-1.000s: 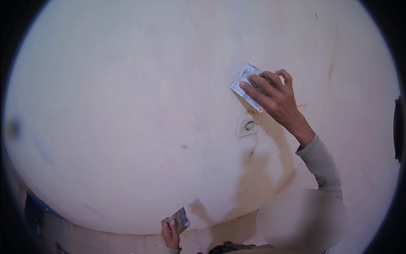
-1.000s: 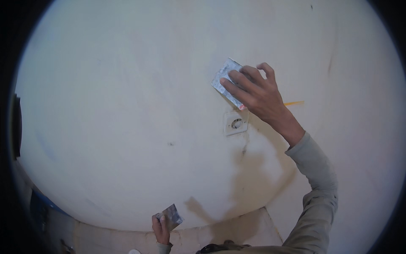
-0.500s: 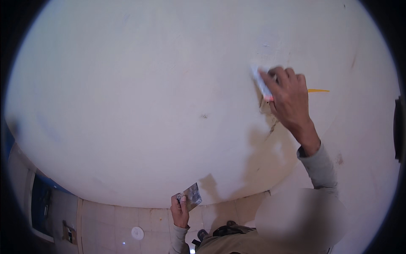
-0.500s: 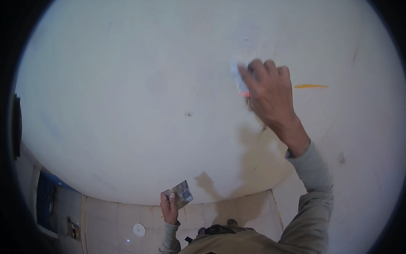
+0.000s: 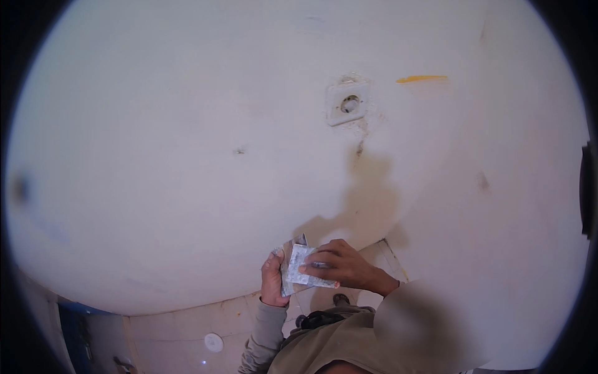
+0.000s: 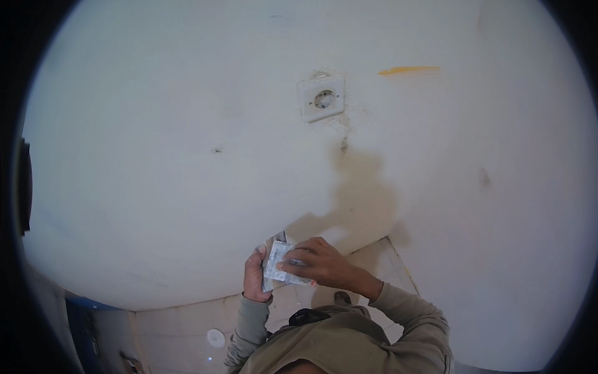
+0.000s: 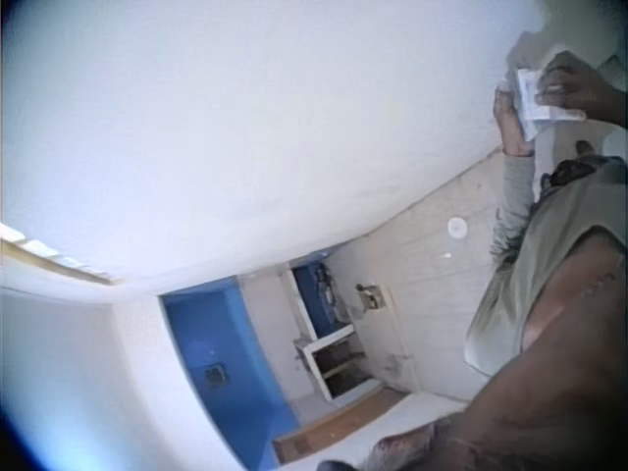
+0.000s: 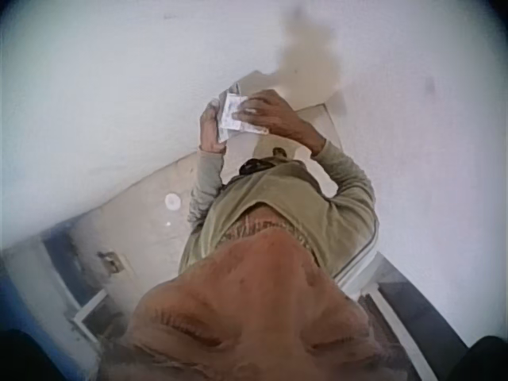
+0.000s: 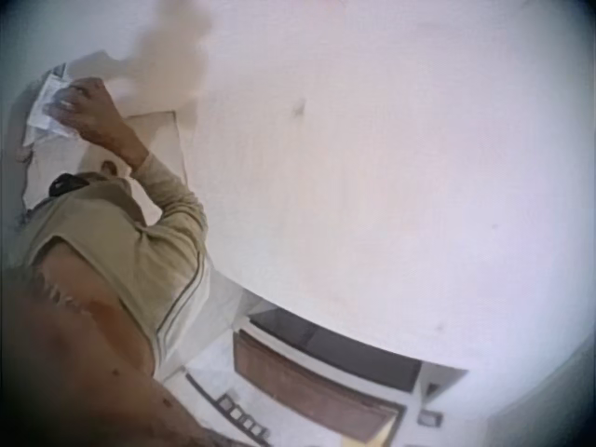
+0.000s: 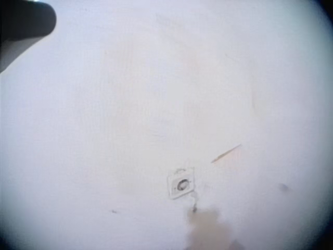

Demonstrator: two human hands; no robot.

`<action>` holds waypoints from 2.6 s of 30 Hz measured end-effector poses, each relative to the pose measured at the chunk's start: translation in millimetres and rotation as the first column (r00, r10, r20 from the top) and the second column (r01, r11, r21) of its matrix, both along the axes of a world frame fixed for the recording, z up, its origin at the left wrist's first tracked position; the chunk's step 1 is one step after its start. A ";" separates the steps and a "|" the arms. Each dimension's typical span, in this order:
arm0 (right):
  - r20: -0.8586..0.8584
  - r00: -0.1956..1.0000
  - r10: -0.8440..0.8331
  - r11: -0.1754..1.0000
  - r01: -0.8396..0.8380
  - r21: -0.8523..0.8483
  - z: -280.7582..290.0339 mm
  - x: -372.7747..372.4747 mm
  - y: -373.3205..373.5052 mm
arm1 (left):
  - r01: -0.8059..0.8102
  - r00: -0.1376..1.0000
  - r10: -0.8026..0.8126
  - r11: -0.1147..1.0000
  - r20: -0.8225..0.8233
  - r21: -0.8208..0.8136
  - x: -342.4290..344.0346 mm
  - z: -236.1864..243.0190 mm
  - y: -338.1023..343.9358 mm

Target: The person applies white plaster to a wall using a putty knife and a hawk. They repeatedly scoop plaster from a bucket, transfer it to the hawk, and smooth it onto the wall surface to cover imperfections.

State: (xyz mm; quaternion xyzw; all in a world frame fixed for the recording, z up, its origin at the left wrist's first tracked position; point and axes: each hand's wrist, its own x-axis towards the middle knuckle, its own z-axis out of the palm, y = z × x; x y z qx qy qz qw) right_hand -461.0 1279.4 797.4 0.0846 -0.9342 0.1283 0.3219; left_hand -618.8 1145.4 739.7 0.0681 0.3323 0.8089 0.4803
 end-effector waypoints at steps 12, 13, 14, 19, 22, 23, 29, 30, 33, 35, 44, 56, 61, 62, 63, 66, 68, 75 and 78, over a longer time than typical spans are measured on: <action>0.060 0.940 -0.335 0.648 0.276 -0.710 -46.8 44.0 32.7 | -0.228 0.884 0.233 0.972 -0.405 0.061 2.8 61.9 10.7; 0.069 0.940 -0.334 0.443 0.221 -0.869 -31.9 39.0 29.8 | -0.247 0.865 0.251 0.967 -0.435 0.065 5.5 65.8 14.0; -0.005 0.956 -0.292 0.386 0.113 -0.916 -20.9 34.7 29.1 | -0.250 0.851 0.256 0.965 -0.459 0.076 6.8 65.7 19.1; -0.246 0.942 -0.230 0.836 0.061 -0.546 7.8 3.7 17.7 | -0.099 0.978 0.099 0.995 -0.182 0.011 21.9 66.5 32.8; -0.304 0.925 -0.230 0.929 0.115 -0.352 -21.3 -3.7 18.8 | -0.116 0.980 0.117 0.993 -0.161 0.018 24.0 65.7 33.0; -0.272 0.928 -0.256 0.918 0.145 -0.368 -32.7 0.8 24.7 | -0.151 0.971 0.150 0.989 -0.184 0.011 24.7 63.5 33.1; -0.082 0.978 -0.191 0.546 0.036 -0.837 -35.3 19.0 56.2 | -0.250 0.877 0.258 0.965 -0.406 0.073 11.3 65.7 34.8; -0.151 0.982 -0.114 0.206 -0.125 -0.971 -10.7 17.7 50.3 | -0.236 0.883 0.237 0.970 -0.405 0.053 10.1 65.0 33.7; -0.141 0.988 0.068 -0.387 -0.104 -0.916 13.0 -0.2 27.0 | -0.164 0.913 0.174 0.985 -0.368 0.059 20.3 67.1 37.5; -0.106 0.980 0.169 -0.530 0.000 -0.848 -2.1 -5.5 26.4 | -0.150 0.887 0.165 0.986 -0.432 0.067 21.8 68.6 37.5; 0.015 0.995 -0.102 -0.526 -0.041 -0.849 -54.6 -5.0 35.3 | -0.319 0.778 0.333 0.940 -0.533 0.123 17.0 70.9 31.2; -0.436 0.843 -0.315 0.882 0.091 -0.461 -34.4 -14.4 6.1 | -0.260 0.909 0.255 0.965 -0.330 0.030 27.8 56.8 36.3; -0.296 0.872 -0.390 0.871 0.245 -0.426 -46.2 -8.1 13.6 | -0.379 0.825 0.359 0.924 -0.437 0.045 27.2 58.3 32.9; -0.262 0.876 -0.404 0.872 0.282 -0.401 -45.3 -5.9 14.2 | -0.427 0.772 0.375 0.904 -0.514 0.019 29.9 64.1 28.7; -0.221 0.904 -0.367 0.898 0.282 -0.339 -51.3 -3.8 20.0 | -0.455 0.709 0.379 0.890 -0.594 0.024 30.7 73.9 34.6; -0.082 0.922 -0.379 0.885 0.335 -0.323 -82.0 -0.5 20.1 | -0.459 0.611 0.376 0.885 -0.697 0.076 39.4 82.8 35.7; 0.003 0.896 -0.444 0.782 0.390 -0.487 -78.2 -3.5 21.6 | -0.524 0.583 0.422 0.848 -0.695 0.075 30.7 84.0 35.8; -0.279 0.599 -0.750 0.645 0.573 -0.506 -63.5 -21.6 87.6 | -0.598 0.614 0.442 0.801 -0.654 -0.020 -7.0 18.2 13.8; -0.354 0.470 -0.808 0.585 0.575 -0.572 -66.6 -50.9 117.5 | -0.632 0.636 0.439 0.768 -0.635 -0.102 -17.7 -12.0 7.3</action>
